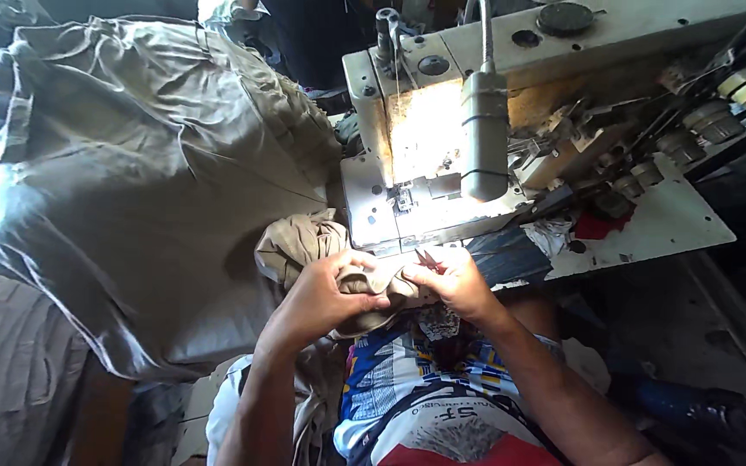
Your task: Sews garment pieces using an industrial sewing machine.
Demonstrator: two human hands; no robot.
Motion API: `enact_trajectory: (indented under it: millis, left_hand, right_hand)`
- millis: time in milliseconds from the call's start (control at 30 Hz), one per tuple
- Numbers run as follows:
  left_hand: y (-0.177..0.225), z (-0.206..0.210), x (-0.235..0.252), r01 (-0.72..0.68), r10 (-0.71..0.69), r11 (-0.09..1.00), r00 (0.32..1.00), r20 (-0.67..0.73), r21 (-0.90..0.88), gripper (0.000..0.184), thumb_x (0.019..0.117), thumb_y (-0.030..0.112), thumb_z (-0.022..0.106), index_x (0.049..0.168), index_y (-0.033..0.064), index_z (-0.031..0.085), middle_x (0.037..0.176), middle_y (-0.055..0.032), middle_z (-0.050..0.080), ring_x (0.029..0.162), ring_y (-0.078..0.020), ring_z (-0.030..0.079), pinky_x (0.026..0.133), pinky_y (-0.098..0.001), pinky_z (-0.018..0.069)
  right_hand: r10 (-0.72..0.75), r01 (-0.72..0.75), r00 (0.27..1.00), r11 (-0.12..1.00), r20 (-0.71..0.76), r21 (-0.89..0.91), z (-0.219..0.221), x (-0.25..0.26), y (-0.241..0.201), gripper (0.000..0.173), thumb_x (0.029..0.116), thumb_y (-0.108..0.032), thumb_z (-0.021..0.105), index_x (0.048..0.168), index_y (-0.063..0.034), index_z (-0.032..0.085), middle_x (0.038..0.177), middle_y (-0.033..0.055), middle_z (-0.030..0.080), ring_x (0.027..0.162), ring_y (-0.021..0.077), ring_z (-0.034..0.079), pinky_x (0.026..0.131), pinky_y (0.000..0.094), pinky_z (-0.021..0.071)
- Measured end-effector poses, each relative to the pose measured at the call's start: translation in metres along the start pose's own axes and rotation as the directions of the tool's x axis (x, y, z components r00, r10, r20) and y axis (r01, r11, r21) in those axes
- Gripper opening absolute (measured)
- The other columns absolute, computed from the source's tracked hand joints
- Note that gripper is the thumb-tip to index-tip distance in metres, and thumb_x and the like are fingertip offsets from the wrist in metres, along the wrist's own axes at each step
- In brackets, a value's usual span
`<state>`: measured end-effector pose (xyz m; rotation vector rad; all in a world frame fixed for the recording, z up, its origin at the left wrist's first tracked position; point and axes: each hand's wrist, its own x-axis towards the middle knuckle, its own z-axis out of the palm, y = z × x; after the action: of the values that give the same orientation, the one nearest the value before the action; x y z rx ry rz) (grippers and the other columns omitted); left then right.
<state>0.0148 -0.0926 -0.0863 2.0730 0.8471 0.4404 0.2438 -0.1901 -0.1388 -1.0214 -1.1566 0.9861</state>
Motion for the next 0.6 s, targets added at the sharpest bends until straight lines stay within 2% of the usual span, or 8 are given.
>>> enact_trajectory:
  millis: [67,100,133,167,233,300,467,600]
  left_hand:
    - [-0.003,0.006,-0.002,-0.004,0.003,1.0,0.999,-0.042,-0.024,0.021,0.0789,0.027,0.088,0.093,0.0203,0.074,0.09,0.0085,0.073,0.083,-0.0049,0.069,0.074,-0.0286,0.0598]
    - [-0.005,0.007,-0.003,-0.037,0.034,0.997,0.998,-0.047,-0.064,0.016,0.0824,0.023,0.085,0.093,0.019,0.073,0.095,0.0073,0.072,0.088,-0.0068,0.068,0.077,-0.0296,0.0593]
    - [-0.008,0.007,-0.004,-0.075,0.071,0.988,0.997,-0.037,-0.131,0.015,0.0858,0.019,0.081,0.098,0.0164,0.073,0.106,0.0044,0.071,0.097,-0.0105,0.068,0.084,-0.0321,0.06]
    - [-0.008,0.009,-0.005,-0.093,0.089,0.973,0.996,-0.031,-0.209,0.017,0.0881,0.015,0.078,0.103,0.0131,0.072,0.109,0.0007,0.072,0.099,-0.0137,0.07,0.086,-0.0339,0.061]
    - [-0.005,0.013,-0.007,-0.069,0.06,0.95,0.997,-0.039,-0.306,0.018,0.0881,0.01,0.077,0.103,0.009,0.067,0.095,-0.003,0.074,0.085,-0.0146,0.072,0.077,-0.0326,0.0614]
    - [-0.001,0.015,-0.008,-0.036,0.022,0.944,0.999,-0.046,-0.329,0.019,0.0862,0.007,0.078,0.1,0.0078,0.065,0.087,-0.0037,0.072,0.08,-0.0139,0.071,0.072,-0.0308,0.0609]
    - [-0.002,0.014,-0.006,-0.023,0.01,0.918,0.999,-0.034,-0.396,0.022,0.084,0.001,0.077,0.101,0.0055,0.065,0.092,-0.0073,0.073,0.085,-0.017,0.072,0.077,-0.0332,0.0614]
    - [-0.002,0.018,-0.003,0.016,-0.067,0.902,0.993,-0.102,-0.431,0.022,0.0867,0.0,0.072,0.105,0.0056,0.063,0.093,-0.0097,0.073,0.085,-0.0196,0.073,0.076,-0.0353,0.062]
  right_hand:
    - [-0.013,0.013,1.0,1.0,-0.003,-0.007,0.001,-0.001,0.0,0.011,0.0968,-0.009,0.069,0.092,0.0001,0.073,0.074,0.0031,0.066,0.062,0.0064,0.057,0.058,0.023,0.0495]
    - [-0.018,0.018,1.0,1.0,-0.011,-0.019,0.002,-0.001,-0.001,0.011,0.0969,-0.009,0.068,0.091,-0.0003,0.073,0.073,0.0026,0.066,0.062,0.0063,0.057,0.058,0.0228,0.0491]
    - [-0.026,0.025,0.999,0.999,-0.02,-0.034,0.003,-0.002,0.0,0.012,0.097,-0.009,0.068,0.09,-0.0009,0.072,0.072,0.0021,0.065,0.062,0.0061,0.057,0.058,0.0226,0.049]
    - [-0.029,0.027,0.999,0.999,-0.034,-0.042,0.003,-0.003,0.0,0.012,0.0967,-0.009,0.068,0.089,-0.0009,0.071,0.071,0.002,0.064,0.061,0.0062,0.057,0.058,0.0226,0.0487]
    - [-0.029,0.026,0.998,0.998,-0.062,-0.054,0.004,-0.004,0.002,0.012,0.0961,-0.009,0.069,0.088,-0.0005,0.071,0.071,0.0025,0.064,0.061,0.0069,0.057,0.057,0.0234,0.0489]
    - [-0.025,0.02,0.996,0.998,-0.08,-0.062,0.005,-0.005,0.004,0.012,0.0959,-0.009,0.069,0.088,-0.0004,0.072,0.071,0.003,0.064,0.062,0.0075,0.058,0.058,0.0243,0.0498]
    - [-0.033,0.024,0.995,0.995,-0.093,-0.094,0.005,-0.005,0.009,0.014,0.0955,-0.01,0.07,0.085,-0.0007,0.071,0.072,0.0042,0.066,0.066,0.009,0.062,0.063,0.0264,0.0535]
    - [-0.063,0.044,0.991,0.987,-0.119,-0.154,0.005,-0.005,0.013,0.016,0.0952,-0.011,0.07,0.083,-0.0018,0.072,0.07,0.0031,0.066,0.066,0.0079,0.062,0.063,0.0256,0.0531]
